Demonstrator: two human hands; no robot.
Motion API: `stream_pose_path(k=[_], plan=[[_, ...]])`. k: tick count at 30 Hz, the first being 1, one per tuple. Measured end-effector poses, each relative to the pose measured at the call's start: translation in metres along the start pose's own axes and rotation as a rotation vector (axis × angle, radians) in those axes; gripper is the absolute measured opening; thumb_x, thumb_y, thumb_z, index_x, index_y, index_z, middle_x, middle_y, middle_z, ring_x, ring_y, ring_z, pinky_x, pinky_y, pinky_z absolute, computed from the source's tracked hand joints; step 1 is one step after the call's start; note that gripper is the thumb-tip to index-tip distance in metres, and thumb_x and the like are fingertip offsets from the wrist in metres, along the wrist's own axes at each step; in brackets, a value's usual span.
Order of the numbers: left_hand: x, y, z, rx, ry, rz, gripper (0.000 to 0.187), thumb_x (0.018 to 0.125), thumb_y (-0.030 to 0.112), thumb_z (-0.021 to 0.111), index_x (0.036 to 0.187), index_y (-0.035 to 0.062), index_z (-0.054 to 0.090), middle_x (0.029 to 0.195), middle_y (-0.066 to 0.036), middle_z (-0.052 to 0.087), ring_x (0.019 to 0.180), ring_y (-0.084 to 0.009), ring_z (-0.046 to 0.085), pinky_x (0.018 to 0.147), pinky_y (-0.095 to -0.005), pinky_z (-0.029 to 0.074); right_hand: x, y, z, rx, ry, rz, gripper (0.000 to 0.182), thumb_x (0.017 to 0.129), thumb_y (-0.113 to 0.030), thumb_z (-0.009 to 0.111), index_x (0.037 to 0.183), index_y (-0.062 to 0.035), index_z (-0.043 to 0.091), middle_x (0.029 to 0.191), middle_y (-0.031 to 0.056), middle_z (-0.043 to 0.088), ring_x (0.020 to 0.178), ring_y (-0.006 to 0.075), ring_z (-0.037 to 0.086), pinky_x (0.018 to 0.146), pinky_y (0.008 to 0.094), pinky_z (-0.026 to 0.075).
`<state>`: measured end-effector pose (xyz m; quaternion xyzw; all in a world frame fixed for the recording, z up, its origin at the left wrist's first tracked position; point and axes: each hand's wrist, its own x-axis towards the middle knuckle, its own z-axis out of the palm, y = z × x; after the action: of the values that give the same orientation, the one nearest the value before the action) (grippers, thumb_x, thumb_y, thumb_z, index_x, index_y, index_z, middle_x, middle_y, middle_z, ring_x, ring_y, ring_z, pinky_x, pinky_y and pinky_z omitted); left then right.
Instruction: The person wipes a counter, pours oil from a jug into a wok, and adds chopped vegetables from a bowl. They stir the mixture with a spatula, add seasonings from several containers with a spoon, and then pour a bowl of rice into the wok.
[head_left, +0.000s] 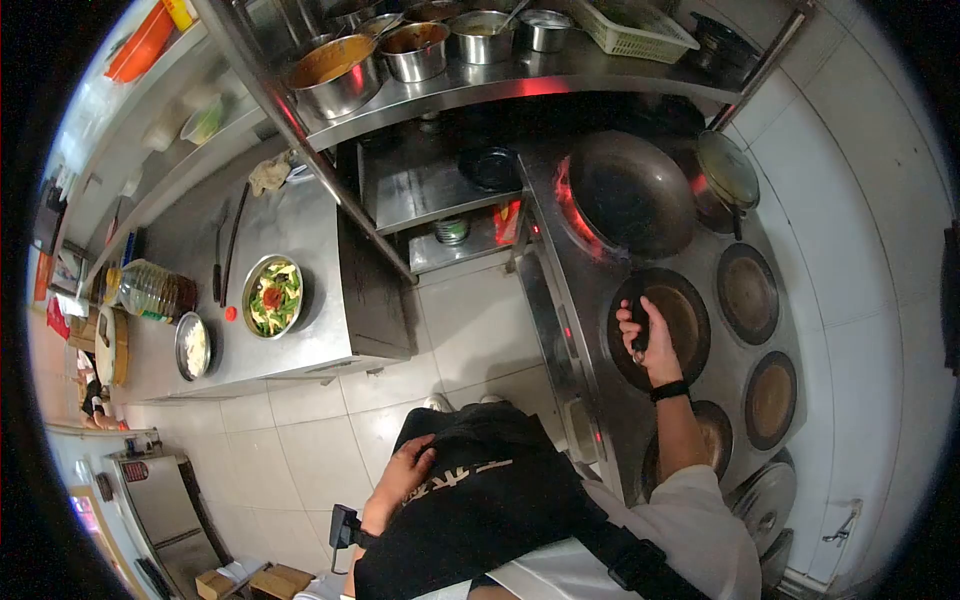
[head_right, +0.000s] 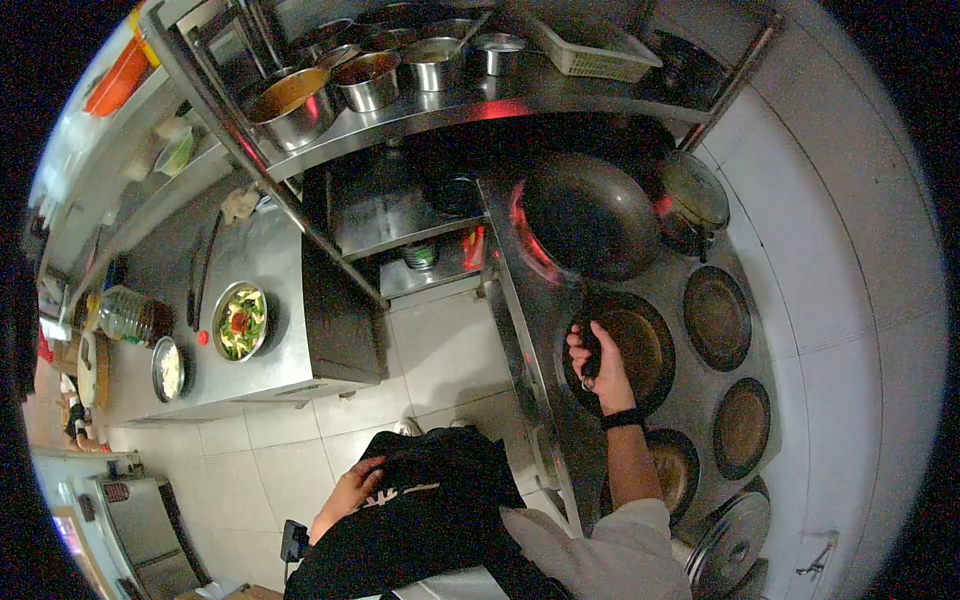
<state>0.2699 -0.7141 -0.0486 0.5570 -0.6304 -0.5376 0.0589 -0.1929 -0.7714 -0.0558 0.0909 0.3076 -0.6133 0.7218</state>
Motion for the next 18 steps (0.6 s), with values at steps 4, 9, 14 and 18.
stream_pose_path(k=[4, 9, 14, 18], plan=[[-0.007, -0.015, -0.005, -0.117, 0.026, -0.088, 0.037, 0.088, 0.027, 0.049, 0.116, 0.0028, 0.05, 0.111, -0.017, 0.055, 0.105, -0.0274, 0.051, 0.091, -0.0337, 0.038, 0.015, 0.001, -0.013, -0.239, -0.167, -0.103, 0.014, 0.085, -0.02, 0.051, 0.087, -0.0057, 0.05, 0.061, -0.0025, 0.043, 0.044, 0.0048, 0.037, 0.039, 0.0202, 0.035], [-0.027, -0.069, -0.018, -0.741, 0.12, -0.271, 0.046, 0.091, 0.042, 0.037, 0.117, 0.006, 0.051, 0.109, -0.01, 0.057, 0.101, -0.0185, 0.052, 0.089, -0.0312, 0.038, 0.001, 0.015, 0.003, -0.39, -0.069, -0.176, 0.006, 0.084, -0.013, 0.049, 0.085, -0.0081, 0.049, 0.057, -0.0037, 0.039, 0.04, 0.0049, 0.035, 0.036, 0.0212, 0.033], [-0.057, -0.163, -0.023, -1.1, 0.328, -0.553, 0.04, 0.087, 0.033, 0.039, 0.119, 0.0094, 0.045, 0.116, -0.004, 0.054, 0.104, -0.0185, 0.05, 0.088, -0.0387, 0.037, -0.024, 0.038, 0.019, -0.577, -0.004, -0.186, 0.007, 0.083, -0.012, 0.049, 0.089, -0.0093, 0.048, 0.057, -0.0028, 0.041, 0.038, 0.0064, 0.036, 0.034, 0.0231, 0.034], [-0.088, -0.256, -0.01, -1.182, 0.46, -0.72, 0.041, 0.087, 0.028, 0.039, 0.124, 0.0098, 0.041, 0.115, -0.004, 0.053, 0.104, -0.023, 0.05, 0.091, -0.0445, 0.033, -0.043, 0.067, 0.041, -0.589, -0.054, -0.082, 0.008, 0.083, -0.01, 0.046, 0.091, -0.0081, 0.048, 0.056, -0.0022, 0.04, 0.037, 0.0078, 0.037, 0.033, 0.0239, 0.034]])
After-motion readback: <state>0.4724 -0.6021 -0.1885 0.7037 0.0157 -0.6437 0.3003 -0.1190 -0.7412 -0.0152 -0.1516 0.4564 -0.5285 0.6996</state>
